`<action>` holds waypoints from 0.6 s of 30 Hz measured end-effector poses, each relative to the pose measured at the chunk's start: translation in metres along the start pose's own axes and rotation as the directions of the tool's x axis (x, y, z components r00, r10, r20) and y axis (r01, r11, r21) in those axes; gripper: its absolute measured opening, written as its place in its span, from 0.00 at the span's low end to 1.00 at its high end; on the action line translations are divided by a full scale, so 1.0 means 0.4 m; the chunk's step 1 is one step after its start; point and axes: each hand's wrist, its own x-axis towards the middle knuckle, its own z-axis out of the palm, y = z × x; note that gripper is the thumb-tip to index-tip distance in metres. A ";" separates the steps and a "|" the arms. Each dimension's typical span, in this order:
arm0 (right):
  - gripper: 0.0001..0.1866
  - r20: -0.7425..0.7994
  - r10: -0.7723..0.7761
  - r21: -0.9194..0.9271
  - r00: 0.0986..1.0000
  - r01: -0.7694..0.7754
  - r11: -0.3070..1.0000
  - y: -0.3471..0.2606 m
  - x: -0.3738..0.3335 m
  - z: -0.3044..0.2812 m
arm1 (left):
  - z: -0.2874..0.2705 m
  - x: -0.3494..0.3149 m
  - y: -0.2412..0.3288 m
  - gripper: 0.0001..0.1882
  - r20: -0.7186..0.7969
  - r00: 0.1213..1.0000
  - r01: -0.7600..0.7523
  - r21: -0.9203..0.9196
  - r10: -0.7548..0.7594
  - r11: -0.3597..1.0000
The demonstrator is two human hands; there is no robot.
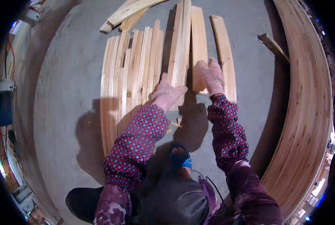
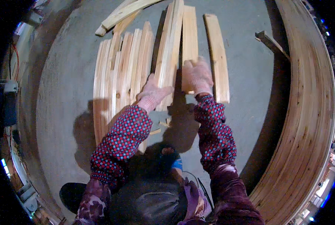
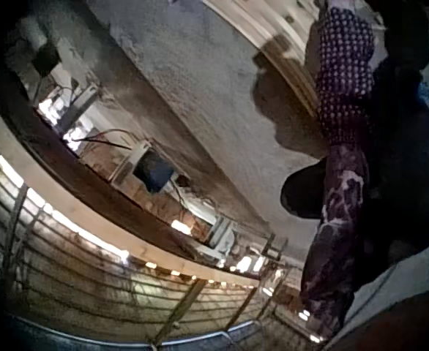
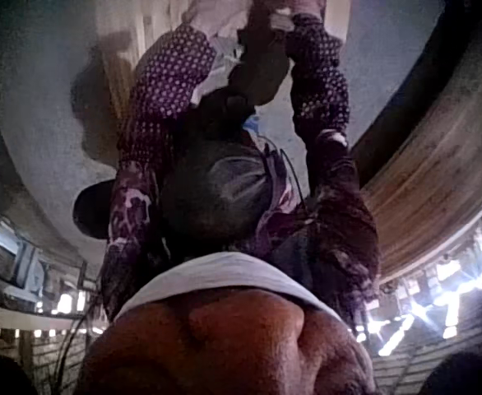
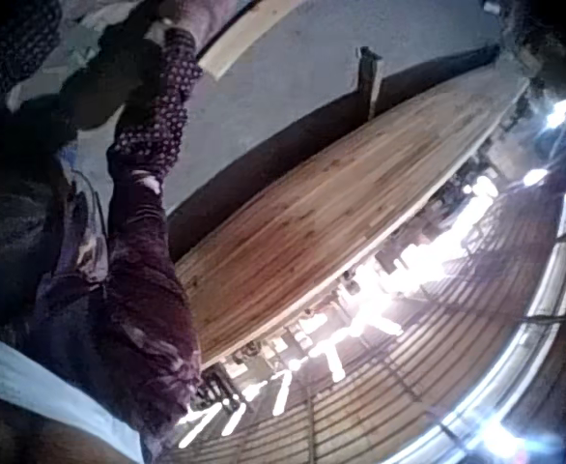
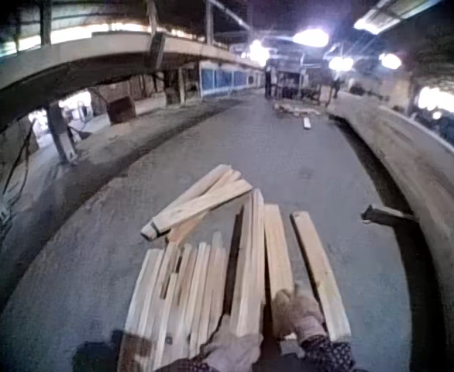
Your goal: The person sits on the floor and gathers scattered wooden planks, stacking them into a neat pile. They repeatedly pick up individual pieces and align them with the growing stack.
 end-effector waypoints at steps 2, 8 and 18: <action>0.30 -0.041 0.012 -0.275 0.999 -0.023 0.961 0.017 -0.022 -0.005 | 0.002 -0.007 0.021 0.54 0.000 1.000 -0.022 0.004 0.022 1.000; 0.33 0.204 0.121 -0.088 0.971 -0.105 0.991 -0.026 -0.048 0.017 | -0.028 0.003 0.013 0.54 0.034 0.999 0.018 0.043 -0.019 0.999; 0.22 0.325 -0.075 0.582 0.943 -0.137 0.802 0.158 -0.078 0.043 | -0.020 0.038 -0.013 0.50 0.108 0.984 -0.128 -0.096 0.138 0.987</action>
